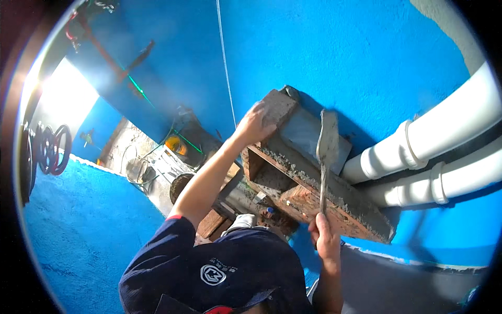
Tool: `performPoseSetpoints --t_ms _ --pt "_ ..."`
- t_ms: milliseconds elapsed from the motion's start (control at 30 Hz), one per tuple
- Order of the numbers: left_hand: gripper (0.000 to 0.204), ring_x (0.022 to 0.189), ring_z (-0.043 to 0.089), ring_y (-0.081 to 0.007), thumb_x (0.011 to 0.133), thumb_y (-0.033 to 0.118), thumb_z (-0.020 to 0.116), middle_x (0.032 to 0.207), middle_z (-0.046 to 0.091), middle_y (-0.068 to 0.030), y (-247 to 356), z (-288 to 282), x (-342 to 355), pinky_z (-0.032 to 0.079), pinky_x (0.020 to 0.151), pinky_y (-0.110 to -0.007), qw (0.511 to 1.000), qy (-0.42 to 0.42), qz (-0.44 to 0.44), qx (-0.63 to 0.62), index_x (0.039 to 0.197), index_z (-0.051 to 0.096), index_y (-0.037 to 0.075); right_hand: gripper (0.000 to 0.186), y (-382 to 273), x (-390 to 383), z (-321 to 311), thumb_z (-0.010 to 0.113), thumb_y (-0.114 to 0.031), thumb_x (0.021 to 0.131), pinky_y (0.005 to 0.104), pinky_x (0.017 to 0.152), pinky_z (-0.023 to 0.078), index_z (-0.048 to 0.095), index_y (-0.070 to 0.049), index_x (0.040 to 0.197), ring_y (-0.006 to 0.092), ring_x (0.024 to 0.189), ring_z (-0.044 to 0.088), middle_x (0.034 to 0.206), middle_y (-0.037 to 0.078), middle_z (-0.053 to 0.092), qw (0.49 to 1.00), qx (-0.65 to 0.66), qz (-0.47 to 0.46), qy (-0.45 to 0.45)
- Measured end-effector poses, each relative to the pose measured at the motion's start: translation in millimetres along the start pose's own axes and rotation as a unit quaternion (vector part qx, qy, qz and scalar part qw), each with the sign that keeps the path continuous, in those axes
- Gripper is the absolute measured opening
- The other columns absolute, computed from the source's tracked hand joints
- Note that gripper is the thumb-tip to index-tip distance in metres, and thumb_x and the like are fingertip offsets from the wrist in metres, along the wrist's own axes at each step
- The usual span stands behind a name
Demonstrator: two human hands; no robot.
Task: The person applies mortar to a brick structure using a trowel, places bricks onto the mortar, and taps them into alignment with the tool.
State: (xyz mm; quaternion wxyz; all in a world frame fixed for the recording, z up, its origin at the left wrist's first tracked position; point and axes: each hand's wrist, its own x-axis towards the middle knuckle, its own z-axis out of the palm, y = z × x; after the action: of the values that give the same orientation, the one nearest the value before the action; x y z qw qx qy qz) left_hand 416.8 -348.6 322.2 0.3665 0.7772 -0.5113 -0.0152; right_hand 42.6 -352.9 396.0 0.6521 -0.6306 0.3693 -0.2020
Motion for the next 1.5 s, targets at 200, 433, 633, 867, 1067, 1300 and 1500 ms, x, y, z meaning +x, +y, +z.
performPoseSetpoints --t_ms 200,433,633,867,1067,1300,1500 --pt "0.016 0.074 0.066 -0.0242 0.084 0.012 0.064 0.090 0.066 -0.0142 42 19 -107 0.050 0.062 -0.033 0.967 0.090 -0.093 -0.217 0.094 0.068 -0.001 0.038 0 33 3 0.044 -0.016 0.101 0.0233 0.048 0.039 0.043 -0.001 0.135 0.0075 0.056 0.045 0.073 0.003 0.051 0.997 0.010 -0.041 -0.057" --pt "0.014 0.077 0.067 -0.0237 0.085 0.011 0.063 0.086 0.068 -0.0134 18 27 -159 0.053 0.069 -0.032 0.941 0.132 -0.167 -0.263 0.091 0.068 0.000 0.042 0 115 45 0.048 -0.018 0.098 0.0330 0.056 0.045 0.045 -0.008 0.138 0.0189 0.057 0.053 0.072 0.009 0.058 0.947 -0.249 -0.191 -0.072" --pt "0.014 0.076 0.067 -0.0243 0.085 0.014 0.064 0.081 0.067 -0.0138 14 2 -182 0.053 0.071 -0.033 0.961 0.115 -0.177 -0.177 0.088 0.070 0.002 0.038 19 152 85 0.051 -0.018 0.093 0.0477 0.073 0.050 0.051 -0.010 0.131 0.0452 0.089 0.060 0.099 0.027 0.063 0.924 -0.267 -0.271 -0.020" --pt "0.024 0.082 0.069 -0.0286 0.083 0.025 0.066 0.086 0.069 -0.0157 19 27 -186 0.053 0.074 -0.036 0.952 0.093 -0.223 -0.190 0.090 0.070 0.003 0.037 32 161 64 0.049 -0.015 0.094 0.0341 0.063 0.050 0.053 -0.005 0.130 0.0206 0.065 0.062 0.079 0.012 0.064 0.935 -0.247 -0.253 -0.014" --pt "0.019 0.081 0.067 -0.0306 0.080 0.021 0.066 0.088 0.069 -0.0141 32 26 -194 0.053 0.072 -0.038 0.949 0.162 -0.209 -0.169 0.089 0.071 0.005 0.039 37 171 61 0.050 -0.013 0.094 0.0315 0.061 0.049 0.051 -0.006 0.132 0.0171 0.065 0.061 0.080 0.011 0.064 0.930 -0.267 -0.247 -0.056" --pt "0.016 0.078 0.068 -0.0282 0.080 0.016 0.066 0.087 0.069 -0.0158 49 2 -192 0.054 0.071 -0.034 0.917 0.248 -0.187 -0.250 0.088 0.070 0.002 0.041 31 175 46 0.052 -0.020 0.093 0.0301 0.055 0.048 0.053 -0.012 0.133 0.0132 0.059 0.059 0.071 0.007 0.063 0.930 -0.293 -0.209 -0.073" --pt "0.016 0.072 0.068 -0.0262 0.082 0.018 0.067 0.076 0.067 -0.0135 43 -16 -172 0.053 0.065 -0.034 0.937 0.254 -0.175 -0.166 0.081 0.069 0.001 0.043 21 170 51 0.050 -0.020 0.092 0.0319 0.059 0.050 0.051 -0.007 0.132 0.0168 0.060 0.062 0.069 0.007 0.064 0.918 -0.322 -0.217 -0.077"
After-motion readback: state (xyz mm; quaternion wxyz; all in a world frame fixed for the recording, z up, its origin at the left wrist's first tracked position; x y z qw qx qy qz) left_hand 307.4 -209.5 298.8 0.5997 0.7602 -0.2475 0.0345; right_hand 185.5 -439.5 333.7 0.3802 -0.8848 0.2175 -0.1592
